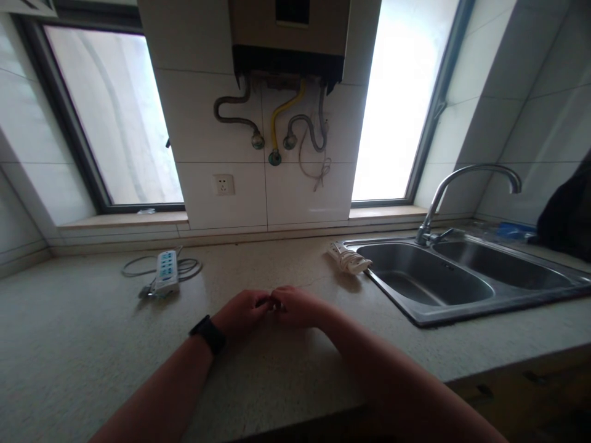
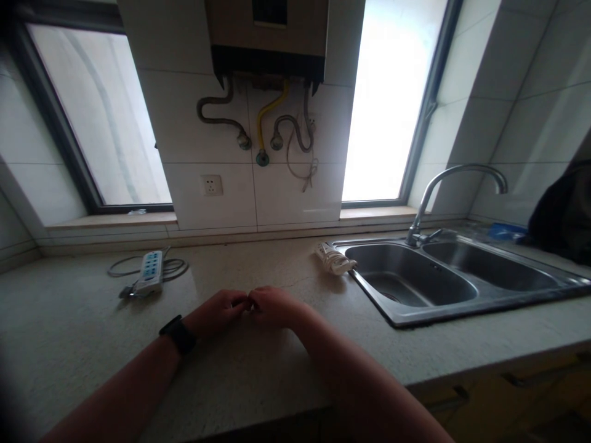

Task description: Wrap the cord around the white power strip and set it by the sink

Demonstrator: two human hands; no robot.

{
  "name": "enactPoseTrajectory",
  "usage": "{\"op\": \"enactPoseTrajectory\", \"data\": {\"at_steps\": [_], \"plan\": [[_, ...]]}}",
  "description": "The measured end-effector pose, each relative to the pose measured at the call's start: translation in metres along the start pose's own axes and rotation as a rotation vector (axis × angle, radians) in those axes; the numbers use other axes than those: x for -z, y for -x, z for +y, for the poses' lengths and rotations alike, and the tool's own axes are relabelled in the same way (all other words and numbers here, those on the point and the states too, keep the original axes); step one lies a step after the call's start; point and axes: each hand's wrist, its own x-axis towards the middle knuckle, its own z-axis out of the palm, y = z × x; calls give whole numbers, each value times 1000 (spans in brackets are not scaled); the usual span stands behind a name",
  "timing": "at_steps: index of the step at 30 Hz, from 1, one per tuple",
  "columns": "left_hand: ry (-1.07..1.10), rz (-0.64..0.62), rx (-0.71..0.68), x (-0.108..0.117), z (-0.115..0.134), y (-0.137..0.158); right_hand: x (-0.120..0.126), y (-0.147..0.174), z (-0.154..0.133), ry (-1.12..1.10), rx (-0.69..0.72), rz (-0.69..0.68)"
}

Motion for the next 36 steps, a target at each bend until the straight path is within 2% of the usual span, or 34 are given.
{"op": "enactPoseTrajectory", "data": {"at_steps": [4, 6, 8, 11, 15, 20, 23, 26, 29, 32, 34, 36], "plan": [[-86, -6, -27, 4, -6, -1, 19, -20, 0, 102, 48, -185], [-133, 10, -9, 5, -10, -3, 20, -30, 2, 130, 50, -217], [-176, 57, 6, 5, -13, -4, 12, -37, 8, 110, 32, -132], [-179, 127, 1, 1, -18, -6, -9, -38, 19, 17, 7, 71], [-135, 197, -20, -10, -18, -6, -26, -30, 27, -16, 46, 73], [-255, 195, -79, -12, -10, -4, -20, -21, 25, -72, -26, 61], [-405, 219, -122, 11, -6, -9, -16, -20, 27, -62, -64, 37], [-781, 303, -65, 58, -9, -17, -14, -19, 33, -91, -65, 12], [-1087, 547, 140, 111, -28, -14, -13, -18, 38, -114, -79, 6], [-1211, 790, 393, 147, -65, 10, -13, -18, 41, -121, -80, 18], [-1238, 828, 556, 158, -95, 31, -14, -19, 42, -121, -71, 18], [-1185, 757, 758, 163, -122, 50, -15, -19, 44, -119, -67, 21]]}}
